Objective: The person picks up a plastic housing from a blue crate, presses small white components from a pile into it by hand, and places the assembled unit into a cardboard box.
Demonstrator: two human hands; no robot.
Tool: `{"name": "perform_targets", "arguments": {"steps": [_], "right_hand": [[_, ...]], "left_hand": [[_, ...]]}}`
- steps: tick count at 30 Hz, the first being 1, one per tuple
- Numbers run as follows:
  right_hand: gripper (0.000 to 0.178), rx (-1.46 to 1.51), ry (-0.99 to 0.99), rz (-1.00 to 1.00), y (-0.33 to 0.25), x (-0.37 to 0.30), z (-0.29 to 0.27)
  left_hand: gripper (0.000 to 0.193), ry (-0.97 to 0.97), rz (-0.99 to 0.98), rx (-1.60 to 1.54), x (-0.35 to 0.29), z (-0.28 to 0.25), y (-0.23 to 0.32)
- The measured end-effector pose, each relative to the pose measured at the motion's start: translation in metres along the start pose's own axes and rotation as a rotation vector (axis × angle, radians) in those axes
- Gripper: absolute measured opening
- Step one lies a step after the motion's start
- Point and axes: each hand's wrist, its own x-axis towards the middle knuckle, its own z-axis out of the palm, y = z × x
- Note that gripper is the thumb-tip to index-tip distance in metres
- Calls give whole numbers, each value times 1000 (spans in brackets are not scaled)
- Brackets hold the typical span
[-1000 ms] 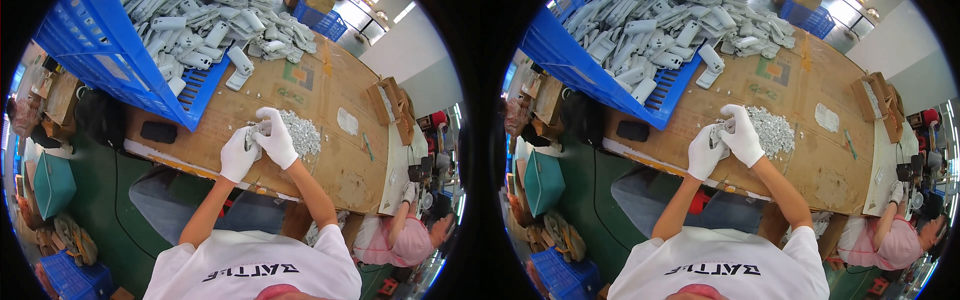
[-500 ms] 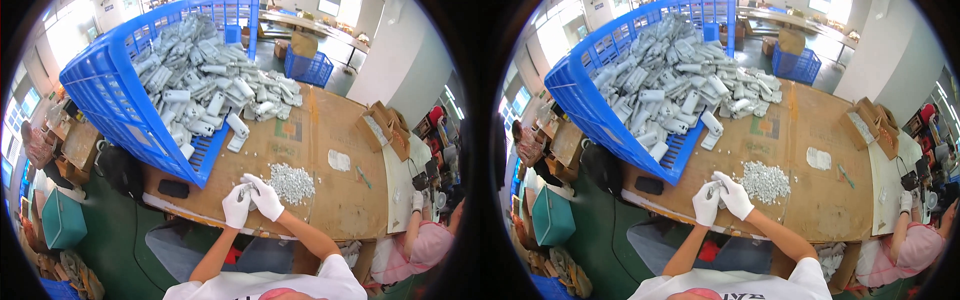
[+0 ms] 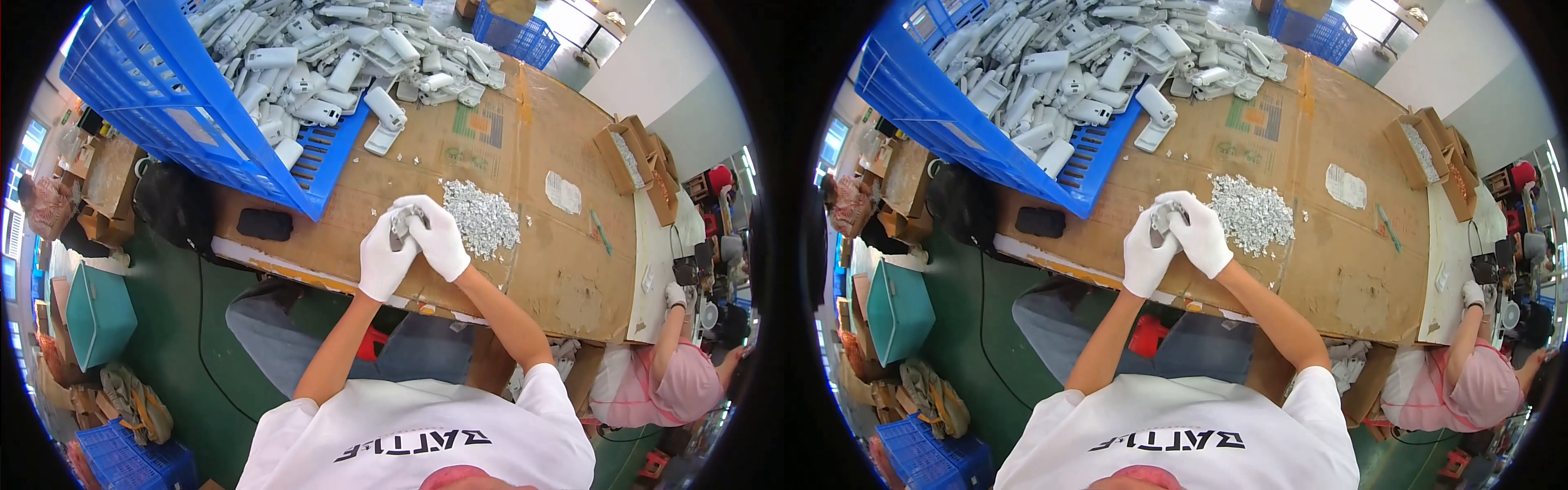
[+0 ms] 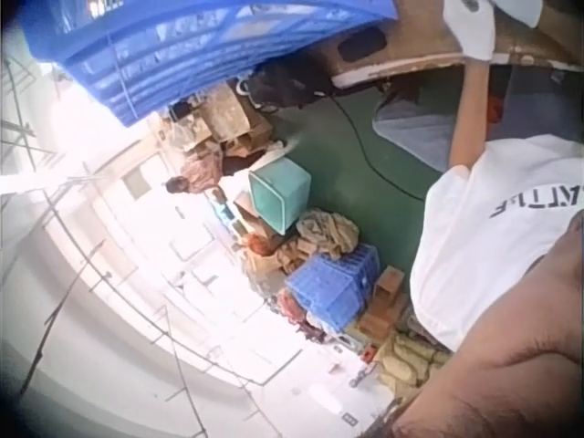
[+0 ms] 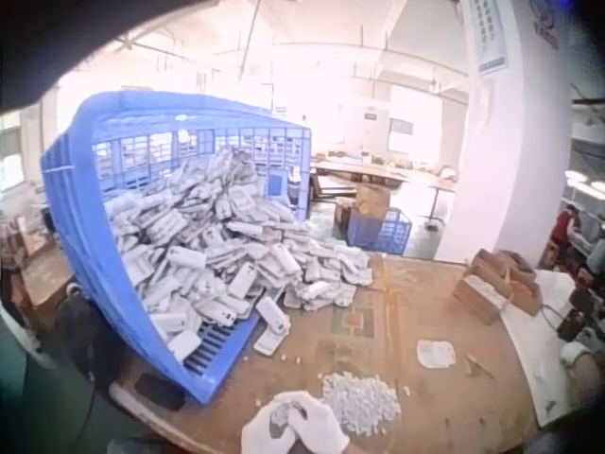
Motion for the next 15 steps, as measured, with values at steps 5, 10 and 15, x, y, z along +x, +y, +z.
{"name": "perform_targets", "arguments": {"steps": [5,10,15], "right_hand": [[35,128,-44,28,2,-7,4],[33,41,-27,47,0,-12,5],[27,109,-13,54,1,-10,8]], "left_hand": [[35,-20,-82,38,-4,6,-1],[35,-15,-2,57,-10,4,-1],[33,-17,-24,61,-10,2,0]]}}
